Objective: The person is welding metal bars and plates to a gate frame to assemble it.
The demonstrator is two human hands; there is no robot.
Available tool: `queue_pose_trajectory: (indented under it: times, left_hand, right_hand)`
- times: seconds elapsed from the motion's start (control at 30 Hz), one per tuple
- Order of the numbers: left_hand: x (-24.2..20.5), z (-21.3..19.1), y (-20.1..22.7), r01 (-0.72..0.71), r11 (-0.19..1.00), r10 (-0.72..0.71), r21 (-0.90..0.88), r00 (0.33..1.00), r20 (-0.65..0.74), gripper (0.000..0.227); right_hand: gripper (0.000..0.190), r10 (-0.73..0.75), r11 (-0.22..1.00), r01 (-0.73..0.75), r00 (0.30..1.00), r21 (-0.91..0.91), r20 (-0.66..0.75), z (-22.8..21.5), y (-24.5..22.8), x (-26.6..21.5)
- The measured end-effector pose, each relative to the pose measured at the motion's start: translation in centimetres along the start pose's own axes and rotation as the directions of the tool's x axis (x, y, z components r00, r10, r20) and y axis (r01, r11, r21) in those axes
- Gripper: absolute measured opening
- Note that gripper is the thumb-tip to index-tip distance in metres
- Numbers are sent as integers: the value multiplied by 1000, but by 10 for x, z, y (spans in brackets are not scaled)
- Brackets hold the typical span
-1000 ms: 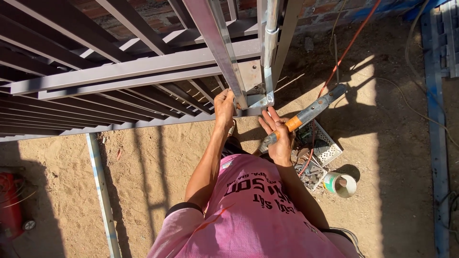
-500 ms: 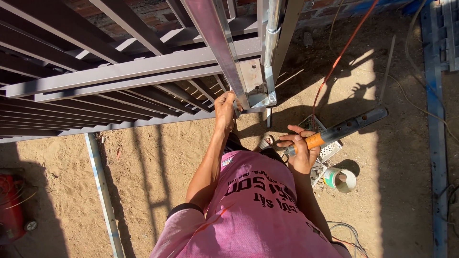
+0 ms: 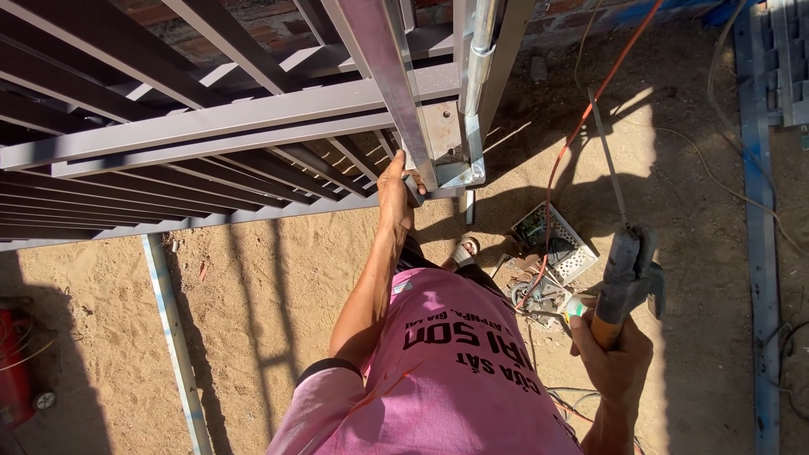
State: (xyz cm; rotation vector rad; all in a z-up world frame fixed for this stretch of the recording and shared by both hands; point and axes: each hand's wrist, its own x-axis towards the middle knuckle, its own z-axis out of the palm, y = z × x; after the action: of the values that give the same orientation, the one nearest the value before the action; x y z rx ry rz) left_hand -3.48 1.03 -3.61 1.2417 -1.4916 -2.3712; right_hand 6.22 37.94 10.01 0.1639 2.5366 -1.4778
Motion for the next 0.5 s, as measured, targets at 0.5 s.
queue_pose_trajectory:
  times: [0.5]
  left_hand:
    - [2,9,3,126,992,-123,-2,972,-202,61]
  right_hand:
    - [47,-216,877,272,959,-395,182,-50,13,-5]
